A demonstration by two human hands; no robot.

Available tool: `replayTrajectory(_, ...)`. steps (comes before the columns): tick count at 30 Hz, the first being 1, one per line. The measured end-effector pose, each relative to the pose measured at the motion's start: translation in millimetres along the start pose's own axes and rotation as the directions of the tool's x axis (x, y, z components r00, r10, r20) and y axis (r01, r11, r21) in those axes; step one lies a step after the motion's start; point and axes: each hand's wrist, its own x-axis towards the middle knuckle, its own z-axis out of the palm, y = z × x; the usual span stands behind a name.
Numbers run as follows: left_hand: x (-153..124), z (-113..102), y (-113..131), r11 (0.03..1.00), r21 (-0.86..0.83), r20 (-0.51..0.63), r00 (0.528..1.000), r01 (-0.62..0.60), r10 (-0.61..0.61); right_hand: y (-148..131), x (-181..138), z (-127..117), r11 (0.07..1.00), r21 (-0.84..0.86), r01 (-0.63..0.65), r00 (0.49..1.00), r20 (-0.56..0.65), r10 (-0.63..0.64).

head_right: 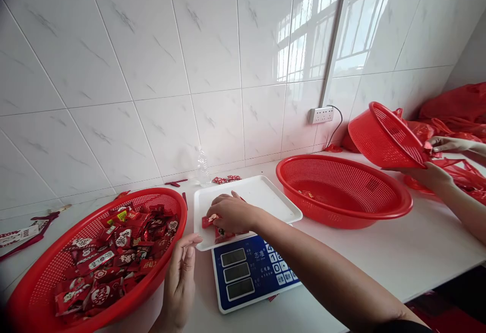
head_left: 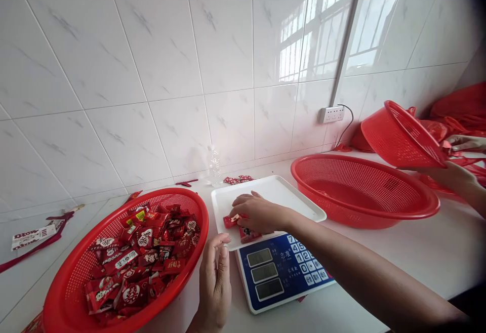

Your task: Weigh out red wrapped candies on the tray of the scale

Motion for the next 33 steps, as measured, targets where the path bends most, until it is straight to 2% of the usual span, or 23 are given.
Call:
replayTrajectory(4,-0.6,-1.2,2.1,1.000,0.008,-0.017,1.000,-0.011,0.012,12.2,-27.6,-1.8,0.999,0.040,-0.011,0.992,-0.127,0.016)
replayTrajectory(7,-2.6,-0.7,1.2,1.000,-0.005,-0.026,0.999,-0.020,0.020,27.6,-53.2,3.5,0.993,0.064,-0.104,0.948,-0.295,0.118)
replayTrajectory(9,-4.2,0.5,-1.2,1.000,-0.014,-0.025,0.999,-0.022,0.021,35.6,-67.9,9.3,0.985,0.067,-0.160,0.924,-0.341,0.174)
replayTrajectory(13,-4.7,2.0,-5.5,1.000,-0.019,-0.005,1.000,-0.009,0.009,36.6,-82.4,19.5,0.977,0.071,-0.202,0.944,-0.251,0.214)
replayTrajectory(18,-0.8,0.7,-2.0,1.000,0.010,0.013,1.000,0.003,-0.003,25.7,-78.0,20.3,0.981,0.050,-0.190,0.971,-0.140,0.195)
replayTrajectory(22,-0.2,0.2,-0.4,1.000,0.019,0.023,1.000,0.005,-0.005,22.7,-75.0,17.4,0.983,0.065,-0.169,0.973,-0.149,0.177)
replayTrajectory(26,-1.4,-0.3,-1.1,0.999,0.035,0.029,1.000,-0.001,0.000,17.0,-75.3,17.7,0.989,0.065,-0.133,0.964,-0.223,0.144)
replayTrajectory(33,-1.1,0.1,-0.4,0.999,0.048,0.017,1.000,-0.011,0.010,0.3,-71.7,25.7,0.992,-0.056,-0.110,0.967,-0.235,0.094)
